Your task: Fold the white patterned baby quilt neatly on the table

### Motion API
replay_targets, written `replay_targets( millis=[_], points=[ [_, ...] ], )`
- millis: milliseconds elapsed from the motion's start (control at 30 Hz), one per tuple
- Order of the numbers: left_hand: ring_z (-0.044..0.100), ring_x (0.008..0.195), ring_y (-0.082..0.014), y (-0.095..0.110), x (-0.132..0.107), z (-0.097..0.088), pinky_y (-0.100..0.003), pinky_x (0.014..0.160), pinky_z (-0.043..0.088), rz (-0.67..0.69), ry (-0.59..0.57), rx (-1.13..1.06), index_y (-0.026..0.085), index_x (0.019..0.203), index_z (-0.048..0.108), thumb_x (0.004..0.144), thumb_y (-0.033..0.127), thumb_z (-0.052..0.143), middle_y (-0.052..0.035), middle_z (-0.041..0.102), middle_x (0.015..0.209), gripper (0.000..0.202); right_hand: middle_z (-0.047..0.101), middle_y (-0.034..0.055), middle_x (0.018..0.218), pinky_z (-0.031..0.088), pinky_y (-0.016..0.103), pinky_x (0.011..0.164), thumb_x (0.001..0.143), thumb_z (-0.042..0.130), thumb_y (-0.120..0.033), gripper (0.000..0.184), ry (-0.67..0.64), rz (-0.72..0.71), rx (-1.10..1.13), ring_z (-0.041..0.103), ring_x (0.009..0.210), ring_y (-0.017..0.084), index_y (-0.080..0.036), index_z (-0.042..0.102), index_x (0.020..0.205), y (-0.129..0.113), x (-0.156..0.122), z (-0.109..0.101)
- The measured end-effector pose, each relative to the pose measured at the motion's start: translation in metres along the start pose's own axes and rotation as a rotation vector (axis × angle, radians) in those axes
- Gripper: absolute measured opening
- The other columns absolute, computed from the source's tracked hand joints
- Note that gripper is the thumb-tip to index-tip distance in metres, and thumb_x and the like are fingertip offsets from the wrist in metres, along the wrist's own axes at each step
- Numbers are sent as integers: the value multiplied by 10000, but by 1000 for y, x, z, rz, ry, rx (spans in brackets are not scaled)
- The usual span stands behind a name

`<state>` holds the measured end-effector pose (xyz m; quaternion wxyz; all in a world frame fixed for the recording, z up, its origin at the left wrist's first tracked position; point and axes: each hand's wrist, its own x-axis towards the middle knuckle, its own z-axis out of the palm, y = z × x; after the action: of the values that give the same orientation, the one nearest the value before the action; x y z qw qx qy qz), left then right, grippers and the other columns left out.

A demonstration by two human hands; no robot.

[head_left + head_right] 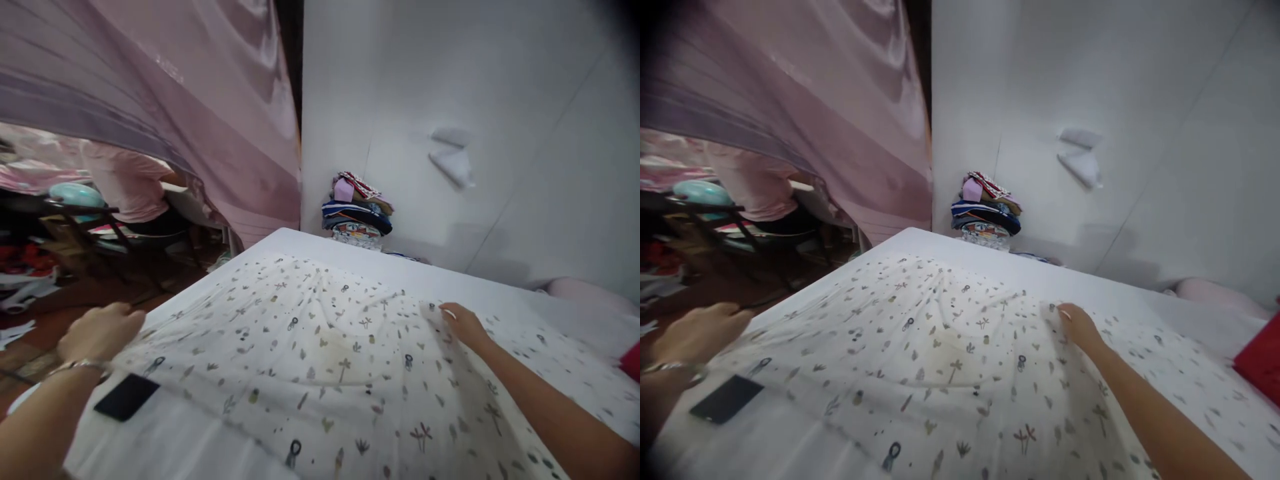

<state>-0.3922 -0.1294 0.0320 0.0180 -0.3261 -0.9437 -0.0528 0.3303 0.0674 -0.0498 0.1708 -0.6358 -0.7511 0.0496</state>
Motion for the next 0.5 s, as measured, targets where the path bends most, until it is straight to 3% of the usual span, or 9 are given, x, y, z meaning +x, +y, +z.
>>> replay_targets(
  millis=[67,133,200,267,300,333,400,500],
  points=[
    [600,915,-215,59,-8,-14,-284,718,462,77,-2,37,203,993,653,791,342,370,-30,672,1045,374,652,101,1186,469,393,946,884,355,-340,403,6,-4,46,597,1101,270,-183,681,1063,-19,16,-1],
    [612,900,-191,135,-24,-13,-271,746,473,321,6,-60,156,1029,646,821,284,368,-58,679,1048,370,649,104,1192,454,382,967,899,343,-292,406,-32,-16,64,589,1119,258,-169,677,1095,-40,33,5],
    [608,984,-207,216,-45,3,-293,838,475,606,38,-148,137,1050,652,850,276,373,-97,677,1088,370,643,87,1214,433,381,991,917,349,-289,396,-59,-34,77,578,1137,245,-185,670,1125,-57,50,14],
    [601,1036,-170,290,-68,25,-253,900,458,761,7,-164,206,1095,650,873,274,376,-53,673,1134,359,624,86,1253,403,381,1019,925,373,-278,382,-81,-53,83,551,1176,241,-180,655,1164,-68,65,25],
    [591,1067,-167,322,-77,36,-257,928,450,902,-34,-150,212,1134,638,881,254,373,-58,657,1176,369,610,92,1273,386,380,1033,926,384,-267,380,-90,-62,84,535,1197,241,-168,643,1186,-71,71,30],
    [583,1093,-167,348,-85,47,-268,949,444,1015,-75,-110,220,1181,614,889,238,365,-58,643,1204,385,597,99,1290,372,375,1041,926,394,-256,382,-99,-70,82,520,1214,242,-152,631,1207,-73,76,35],
    [599,1070,-170,386,-94,63,-277,937,455,1095,-137,-58,243,1202,600,883,240,399,-50,667,1148,377,589,108,1299,361,358,1040,928,405,-250,385,-120,-85,78,510,1221,240,-135,615,1229,-75,83,42],
    [632,981,-188,409,-92,75,-300,874,482,1126,-185,20,236,1160,614,866,235,442,-66,663,1129,340,625,104,1240,401,332,969,935,418,-294,365,-157,-93,73,554,1144,238,-163,635,1198,-75,87,47]
  ],
)
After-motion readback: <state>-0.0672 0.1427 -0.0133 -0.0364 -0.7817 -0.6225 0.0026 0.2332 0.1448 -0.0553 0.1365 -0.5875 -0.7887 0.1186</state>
